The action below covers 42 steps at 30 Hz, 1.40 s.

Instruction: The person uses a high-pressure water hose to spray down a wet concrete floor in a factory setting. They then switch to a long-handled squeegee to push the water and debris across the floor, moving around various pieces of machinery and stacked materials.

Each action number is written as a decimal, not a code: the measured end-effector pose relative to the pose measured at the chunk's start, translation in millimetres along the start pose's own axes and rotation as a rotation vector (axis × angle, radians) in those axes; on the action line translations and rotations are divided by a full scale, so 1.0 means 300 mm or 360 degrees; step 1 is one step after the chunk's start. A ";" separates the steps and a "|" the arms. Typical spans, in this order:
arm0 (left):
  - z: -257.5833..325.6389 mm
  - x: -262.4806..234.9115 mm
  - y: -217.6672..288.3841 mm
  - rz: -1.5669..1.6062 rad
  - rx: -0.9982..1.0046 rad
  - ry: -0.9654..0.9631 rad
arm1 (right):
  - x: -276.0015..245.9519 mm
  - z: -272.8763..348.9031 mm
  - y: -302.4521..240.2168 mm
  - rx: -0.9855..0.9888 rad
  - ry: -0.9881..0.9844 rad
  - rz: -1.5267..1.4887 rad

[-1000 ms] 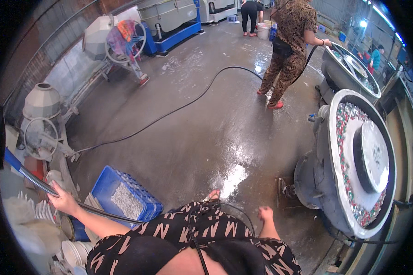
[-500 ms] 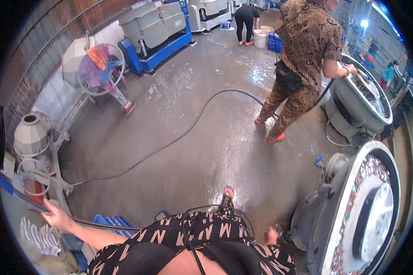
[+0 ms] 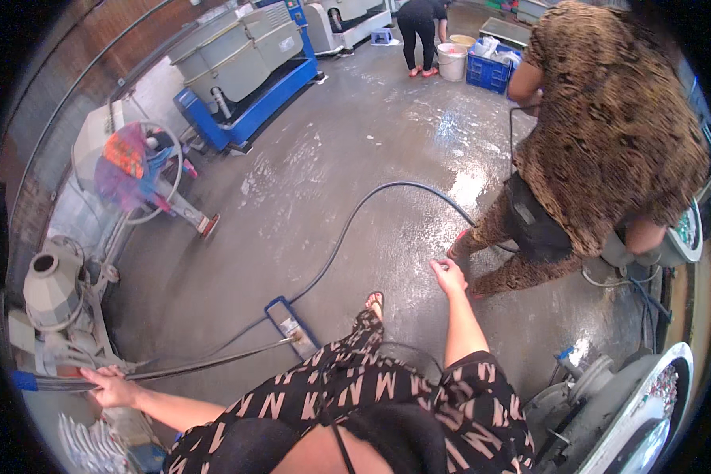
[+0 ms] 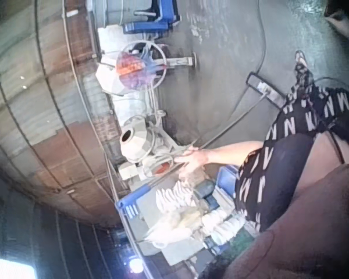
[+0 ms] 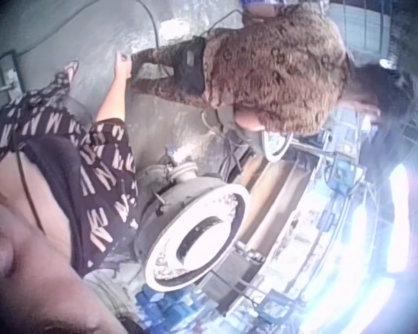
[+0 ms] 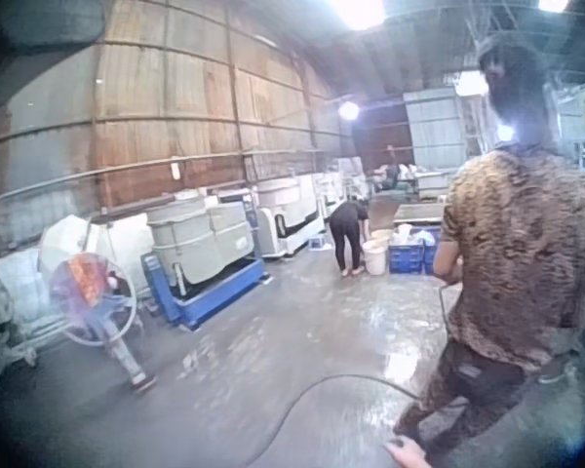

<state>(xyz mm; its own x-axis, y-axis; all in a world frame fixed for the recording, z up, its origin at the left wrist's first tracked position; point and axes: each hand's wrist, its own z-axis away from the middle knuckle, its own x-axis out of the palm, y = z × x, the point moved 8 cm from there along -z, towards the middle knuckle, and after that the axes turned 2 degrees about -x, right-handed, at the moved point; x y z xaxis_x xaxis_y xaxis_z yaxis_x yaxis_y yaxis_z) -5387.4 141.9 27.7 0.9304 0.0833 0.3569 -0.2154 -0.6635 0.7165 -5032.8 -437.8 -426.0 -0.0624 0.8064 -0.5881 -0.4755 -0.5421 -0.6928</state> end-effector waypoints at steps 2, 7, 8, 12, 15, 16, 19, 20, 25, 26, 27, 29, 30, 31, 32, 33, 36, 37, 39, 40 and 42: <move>0.102 0.325 -0.054 0.0085 -0.0078 -0.0082 | -0.054 -0.199 0.124 -0.0200 0.0406 0.0073; 0.293 1.035 -0.196 0.0248 -0.0213 -0.0365 | -0.049 -0.171 0.484 0.0781 0.0296 -0.0855; 0.323 1.163 -0.200 0.0290 -0.0211 -0.0426 | -0.026 -0.180 0.569 0.0875 0.0327 -0.1032; 0.552 1.631 -0.290 0.0393 -0.0266 -0.0563 | -0.011 -0.121 0.660 0.1244 0.0737 -0.1247; 0.684 1.884 -0.323 0.0446 -0.0226 -0.0589 | 0.095 -0.242 0.635 0.1379 0.0652 -0.1288; 0.710 1.958 -0.344 0.0456 -0.0228 -0.0585 | 0.147 -0.328 0.680 0.1387 0.0640 -0.1310; 0.915 2.280 -0.377 0.0439 -0.0315 -0.0581 | 0.095 -0.776 0.627 0.1306 0.0593 -0.1461; 0.971 2.396 -0.374 0.0482 -0.0332 -0.0628 | 0.034 -0.969 0.534 0.1266 0.0632 -0.1423; 1.090 2.809 -0.328 0.0545 -0.0217 -0.0771 | -0.429 -1.915 -0.430 0.0491 0.0455 -0.1040; 1.130 2.884 -0.322 0.0541 -0.0214 -0.0802 | -0.501 -2.071 -0.615 0.0307 0.0381 -0.0957; 1.222 3.017 -0.308 0.0618 -0.0263 -0.0864 | -0.592 -2.292 -0.569 0.0072 0.0547 -0.0700; 1.352 3.194 -0.352 0.0616 -0.0280 -0.0908 | -0.701 -2.454 -0.906 -0.0029 0.0448 -0.0770; 1.408 3.287 -0.353 0.0649 -0.0363 -0.0961 | -0.743 -2.536 -0.999 -0.0111 0.0443 -0.0862; 1.433 3.354 -0.320 0.0661 -0.0320 -0.0978 | -0.752 -2.613 -1.106 -0.0172 0.0408 -0.0747; 1.516 3.472 -0.345 0.0701 -0.0345 -0.1045 | -0.793 -2.672 -1.144 -0.0182 0.0442 -0.0612; 1.604 3.591 -0.366 0.0747 -0.0370 -0.1117 | -0.832 -2.726 -1.159 -0.0184 0.0478 -0.0479; 1.870 3.960 -0.392 0.0908 -0.0477 -0.1370 | -0.826 -2.872 -0.874 -0.0182 0.0838 -0.0187; 1.925 4.059 -0.387 0.0936 -0.0491 -0.1410 | -0.757 -2.871 -0.762 0.0076 0.0745 -0.0352; 2.093 4.286 -0.383 0.0980 -0.0580 -0.1546 | -0.660 -2.726 -0.455 0.0787 0.0539 -0.0541; 2.179 4.385 -0.375 0.1027 -0.0606 -0.1612 | -0.620 -2.608 -0.350 0.1156 0.0596 -0.0758; 2.367 4.579 -0.336 0.1096 -0.0713 -0.1783 | -0.543 -2.393 -0.171 0.1691 0.0966 -0.1470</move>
<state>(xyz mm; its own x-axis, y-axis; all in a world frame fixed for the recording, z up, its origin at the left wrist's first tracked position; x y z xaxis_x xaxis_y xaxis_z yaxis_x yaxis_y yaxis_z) -3877.1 -204.6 20.0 0.2924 -0.9352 0.1999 -0.6001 -0.0167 0.7997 -4368.3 -711.0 -594.2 0.8292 0.3978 -0.3925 -0.5500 0.7056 -0.4468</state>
